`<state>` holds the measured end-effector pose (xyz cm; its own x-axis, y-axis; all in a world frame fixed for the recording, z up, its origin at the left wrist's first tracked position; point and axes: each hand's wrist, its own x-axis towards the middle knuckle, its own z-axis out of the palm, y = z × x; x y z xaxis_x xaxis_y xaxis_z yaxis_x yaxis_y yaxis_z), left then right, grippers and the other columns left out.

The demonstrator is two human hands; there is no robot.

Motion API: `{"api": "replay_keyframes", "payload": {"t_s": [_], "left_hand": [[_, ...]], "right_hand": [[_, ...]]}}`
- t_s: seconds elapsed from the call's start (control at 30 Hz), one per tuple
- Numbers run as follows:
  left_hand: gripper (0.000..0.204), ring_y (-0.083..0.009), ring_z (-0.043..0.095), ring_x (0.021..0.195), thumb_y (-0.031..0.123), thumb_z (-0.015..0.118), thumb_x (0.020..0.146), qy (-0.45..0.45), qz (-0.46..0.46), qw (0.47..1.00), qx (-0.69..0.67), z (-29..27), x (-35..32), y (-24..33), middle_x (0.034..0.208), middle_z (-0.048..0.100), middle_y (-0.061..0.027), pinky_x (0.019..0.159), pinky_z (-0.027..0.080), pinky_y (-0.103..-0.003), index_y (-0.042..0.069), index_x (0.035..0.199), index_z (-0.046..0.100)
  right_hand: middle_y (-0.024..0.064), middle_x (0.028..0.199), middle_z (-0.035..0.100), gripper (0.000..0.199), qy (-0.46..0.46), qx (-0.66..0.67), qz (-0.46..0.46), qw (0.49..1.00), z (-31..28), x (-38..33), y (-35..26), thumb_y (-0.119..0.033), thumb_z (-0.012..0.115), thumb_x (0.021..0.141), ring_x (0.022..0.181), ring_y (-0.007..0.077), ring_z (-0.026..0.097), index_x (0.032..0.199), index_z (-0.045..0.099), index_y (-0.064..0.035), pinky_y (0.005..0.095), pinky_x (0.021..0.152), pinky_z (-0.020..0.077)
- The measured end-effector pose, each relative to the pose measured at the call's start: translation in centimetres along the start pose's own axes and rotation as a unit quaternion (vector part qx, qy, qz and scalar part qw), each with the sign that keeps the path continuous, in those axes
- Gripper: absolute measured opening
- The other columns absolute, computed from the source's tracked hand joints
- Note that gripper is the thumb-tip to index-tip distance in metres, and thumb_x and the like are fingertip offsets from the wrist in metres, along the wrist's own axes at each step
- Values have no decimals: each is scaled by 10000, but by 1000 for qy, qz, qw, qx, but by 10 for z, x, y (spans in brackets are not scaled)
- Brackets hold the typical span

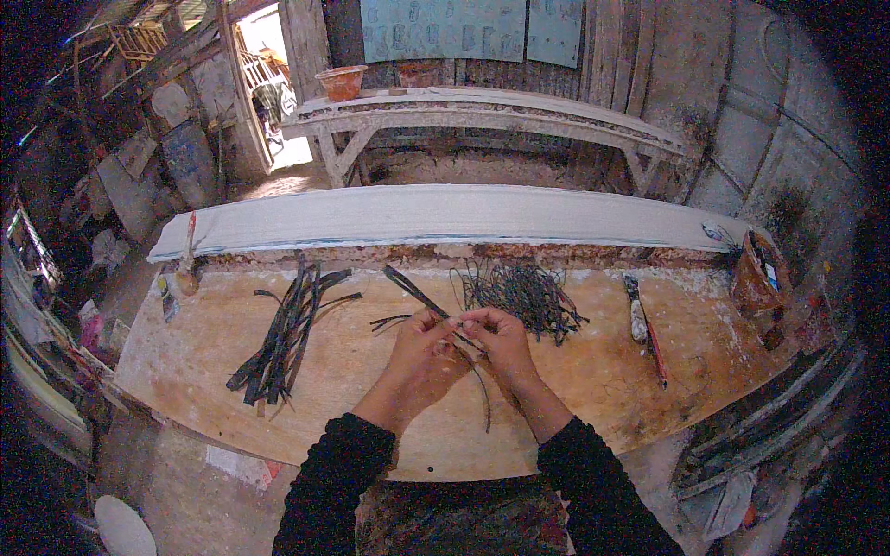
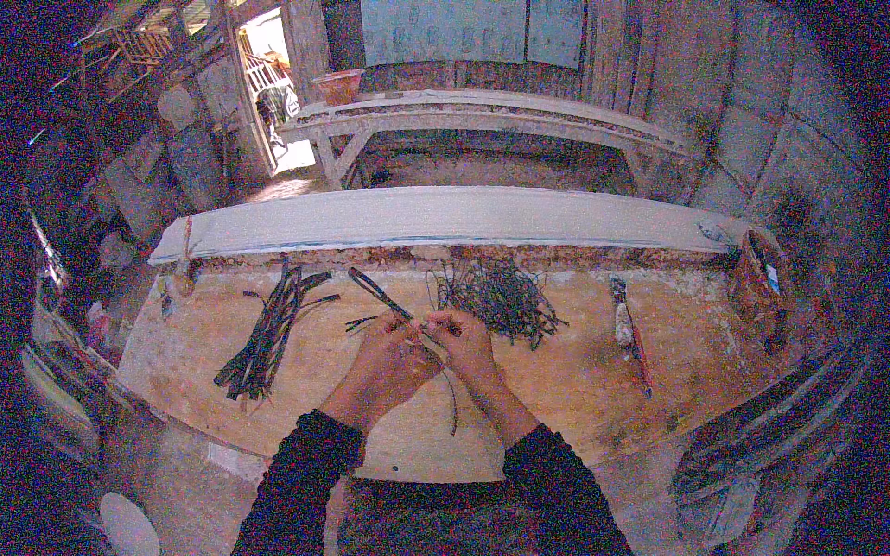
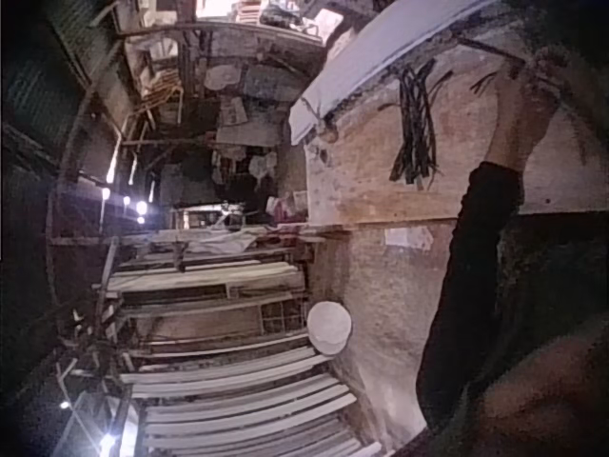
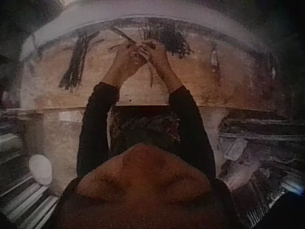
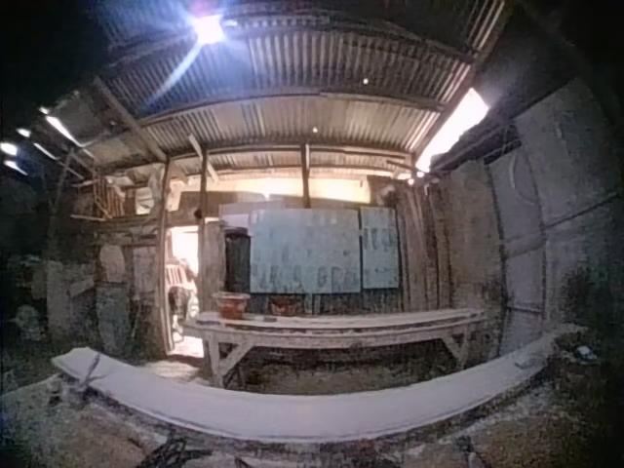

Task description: The person separates thin black strips from a larger piece of material by hand, pulling them apart and placing them into a pile on the workbench. The person handles the material one piece at a time, repeatedly separating and stacking the strips.

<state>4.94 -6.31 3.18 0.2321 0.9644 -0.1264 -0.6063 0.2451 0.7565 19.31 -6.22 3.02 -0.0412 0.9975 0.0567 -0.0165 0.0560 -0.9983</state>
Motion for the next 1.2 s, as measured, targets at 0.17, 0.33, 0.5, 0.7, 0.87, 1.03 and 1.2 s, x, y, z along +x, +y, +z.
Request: {"api": "replay_keyframes", "payload": {"t_s": [0.17,0.33,0.5,0.7,0.87,1.03,1.2], "left_hand": [[105,-142,534,621,81,601,824,5,-18,998,-54,13,-11,11,743,540,-40,504,455,-302,61,794,502],[114,-168,557,652,59,605,817,-27,4,996,-85,14,-10,7,759,551,-47,511,472,-322,72,800,493],[125,-171,565,661,35,615,806,-30,78,997,4,1,-1,2,756,580,-55,544,480,-325,75,789,497],[142,-115,556,654,56,652,787,-39,88,993,64,1,-4,6,729,588,-30,554,445,-259,78,762,514],[143,-91,549,664,54,674,769,-45,95,983,148,-6,2,0,732,597,-25,565,430,-227,58,787,533],[133,-72,535,650,56,675,769,-51,63,994,73,-7,4,-8,720,587,-6,569,426,-215,59,793,544],[135,-66,528,646,90,681,772,-46,103,972,204,-16,6,-10,704,571,7,577,429,-212,60,782,549]], "right_hand": [[23,835,609,109,-33,-39,3,999,1,-5,-9,-89,599,831,756,91,552,914,620,-22,223,669,439],[21,869,604,81,-68,-67,5,995,-1,-3,0,-90,583,846,743,88,531,906,593,-36,221,660,438],[11,875,588,93,-84,12,100,991,2,-1,2,-128,569,865,728,79,509,900,563,-42,223,658,440],[12,838,590,112,-69,144,128,979,-1,0,-8,-140,588,851,717,92,536,906,565,-46,218,676,455],[15,831,594,97,-52,162,94,981,-1,-3,-7,-109,598,831,742,101,557,899,576,-44,216,687,460],[30,849,607,127,-53,170,126,976,-3,-4,-15,-80,602,816,779,118,579,925,585,-17,232,703,475],[52,885,620,187,-52,162,125,977,-3,-9,-10,-84,614,812,799,132,592,970,585,12,235,710,485]]}}
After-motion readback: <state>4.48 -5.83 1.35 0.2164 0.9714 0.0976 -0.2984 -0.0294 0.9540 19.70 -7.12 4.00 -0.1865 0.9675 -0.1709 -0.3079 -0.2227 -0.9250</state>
